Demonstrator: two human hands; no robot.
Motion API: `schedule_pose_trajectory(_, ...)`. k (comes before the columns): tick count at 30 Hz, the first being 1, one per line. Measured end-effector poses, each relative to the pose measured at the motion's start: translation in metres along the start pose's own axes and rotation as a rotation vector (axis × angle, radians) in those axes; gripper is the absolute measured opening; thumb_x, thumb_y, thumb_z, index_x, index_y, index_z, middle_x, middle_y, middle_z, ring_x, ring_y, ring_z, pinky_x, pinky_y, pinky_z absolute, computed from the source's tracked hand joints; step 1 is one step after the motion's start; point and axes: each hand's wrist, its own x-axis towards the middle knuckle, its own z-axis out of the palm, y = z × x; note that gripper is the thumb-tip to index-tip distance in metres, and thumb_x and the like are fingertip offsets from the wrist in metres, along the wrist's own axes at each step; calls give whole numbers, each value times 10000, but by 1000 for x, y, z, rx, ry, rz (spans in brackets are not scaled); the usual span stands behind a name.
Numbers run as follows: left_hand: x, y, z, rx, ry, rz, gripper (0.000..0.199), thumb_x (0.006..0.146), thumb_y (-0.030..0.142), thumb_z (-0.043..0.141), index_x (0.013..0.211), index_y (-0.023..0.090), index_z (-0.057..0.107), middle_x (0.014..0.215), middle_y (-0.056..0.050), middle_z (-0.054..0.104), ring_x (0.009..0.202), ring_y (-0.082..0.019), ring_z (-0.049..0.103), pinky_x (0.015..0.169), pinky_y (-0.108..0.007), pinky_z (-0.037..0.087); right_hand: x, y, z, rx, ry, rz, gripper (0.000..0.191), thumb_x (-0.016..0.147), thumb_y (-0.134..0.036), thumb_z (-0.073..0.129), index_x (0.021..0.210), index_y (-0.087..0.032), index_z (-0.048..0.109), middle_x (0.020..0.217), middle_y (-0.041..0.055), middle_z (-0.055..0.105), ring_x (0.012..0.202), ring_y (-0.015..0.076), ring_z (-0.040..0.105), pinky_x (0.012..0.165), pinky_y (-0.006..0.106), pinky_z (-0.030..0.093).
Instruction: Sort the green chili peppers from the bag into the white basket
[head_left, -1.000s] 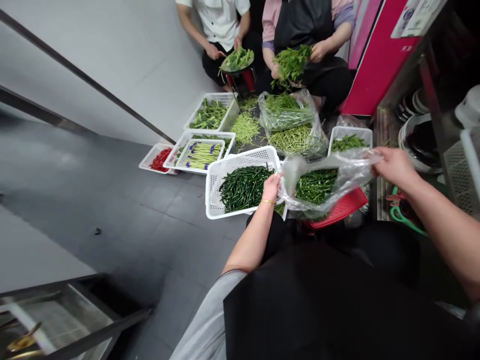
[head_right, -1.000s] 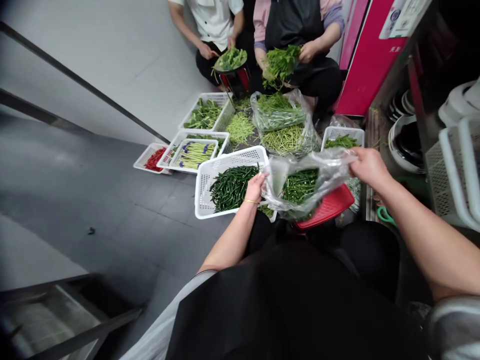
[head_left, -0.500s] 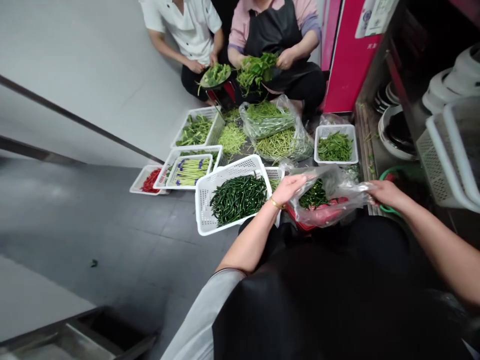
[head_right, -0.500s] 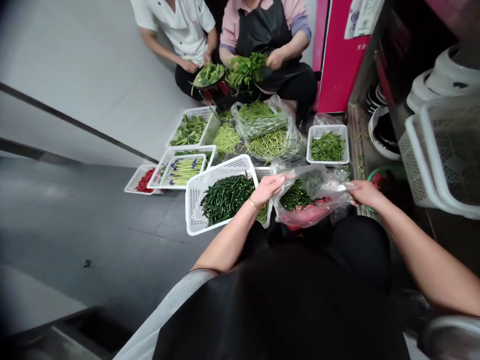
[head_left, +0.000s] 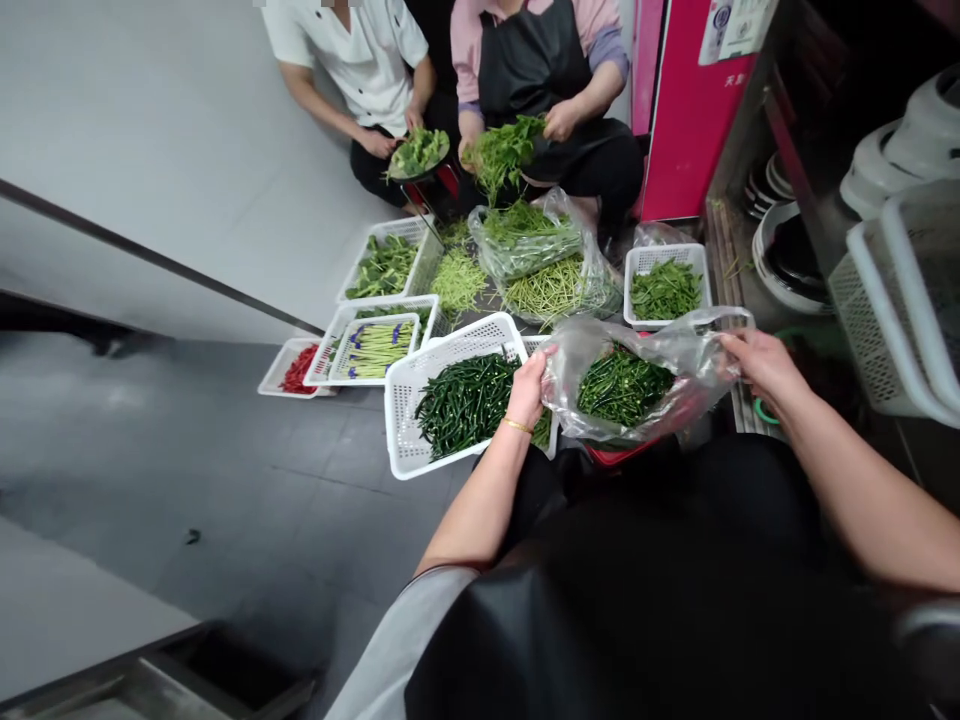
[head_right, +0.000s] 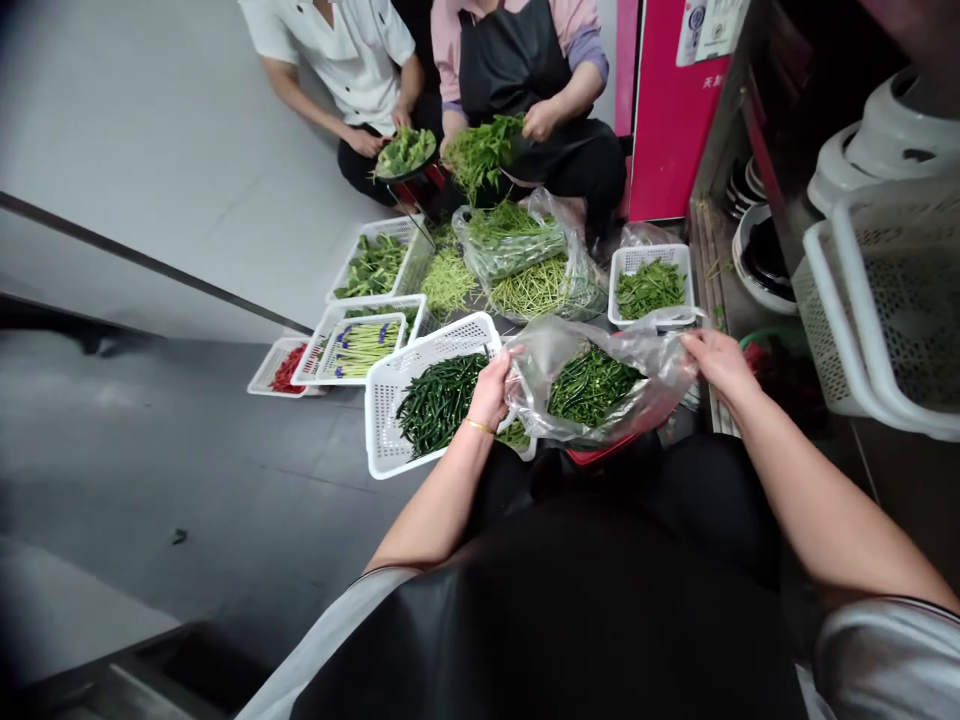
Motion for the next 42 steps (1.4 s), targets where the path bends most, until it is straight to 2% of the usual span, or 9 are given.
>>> schedule_pose_trajectory(4, 9, -4, 0, 71, -81, 114, 670, 805, 661, 648, 1193, 117, 705, 464, 67, 343, 433, -71, 262, 464, -229, 210, -56, -51, -1, -431, 366, -634, 656, 805, -410, 618, 1381, -117, 505, 1367, 223, 526, 1282, 371, 484, 1066, 560, 397)
schedule_pose_trajectory(7, 9, -7, 4, 129, -91, 147, 696, 823, 679, 612, 1218, 112, 692, 481, 59, 347, 454, -83, 278, 488, -237, 255, -93, -66, 41, -385, -61, -982, 408, 955, -345, 411, 1333, -328, 563, 1274, 62, 627, 1201, 258, 572, 1045, 450, 463)
schedule_pose_trajectory(10, -1, -9, 1, 296, -57, 206, 680, 836, 666, 600, 1230, 118, 675, 550, 33, 426, 507, -111, 388, 559, -257, 372, -72, -39, 91, -597, -537, -653, 333, 931, -220, 451, 1197, -210, 650, 1203, 105, 672, 1092, 245, 636, 983, 377, 498)
schedule_pose_trajectory(15, -49, 18, -1, 823, 107, 659, 707, 859, 543, 624, 1440, 160, 502, 1182, -159, 618, 1101, -286, 585, 921, -397, 484, 18, 31, 75, -741, -258, -129, 372, 966, -198, 412, 1265, -125, 621, 1169, 141, 699, 1075, 256, 652, 948, 350, 494)
schedule_pose_trajectory(20, -76, 6, 46, 1131, -534, 885, 479, 965, 462, 472, 1372, 238, 590, 1267, -135, 650, 1272, -280, 523, 1077, -437, 383, 36, 50, 67, -747, -297, -326, 375, 947, -230, 506, 1293, -160, 630, 1210, 123, 686, 1124, 253, 632, 1002, 348, 459)
schedule_pose_trajectory(27, -54, -75, 36, 1681, -1055, 444, 328, 924, 426, 562, 878, 181, 775, 938, -122, 731, 1068, -283, 589, 912, -412, 414, 56, 48, 92, -891, -429, -324, 572, 944, -374, 582, 1466, -159, 489, 1388, 181, 560, 1173, 282, 608, 1011, 370, 457)
schedule_pose_trajectory(32, -46, -65, 30, 1431, -927, 460, 302, 937, 392, 542, 935, 198, 774, 946, -102, 713, 947, -218, 621, 874, -348, 441, 34, 35, 76, -1004, -360, -324, 467, 967, -495, 517, 1220, -134, 669, 1221, 202, 661, 1095, 315, 644, 941, 390, 480)
schedule_pose_trajectory(39, 5, -54, 56, 763, -432, 251, 205, 879, 258, 611, 986, 159, 754, 898, -84, 743, 781, -185, 655, 792, -305, 504, -22, 37, 82, -1166, -534, -302, 394, 1023, -324, 394, 1068, -117, 726, 1098, 215, 711, 1050, 319, 675, 852, 380, 501)
schedule_pose_trajectory(42, 9, -47, 65, 745, -457, 375, 259, 839, 247, 661, 1078, 173, 730, 1043, -106, 738, 938, -222, 672, 900, -349, 508, -37, 26, 73, -1117, -435, -375, 395, 1025, -359, 383, 1064, -145, 713, 1040, 189, 725, 970, 293, 689, 812, 349, 495)
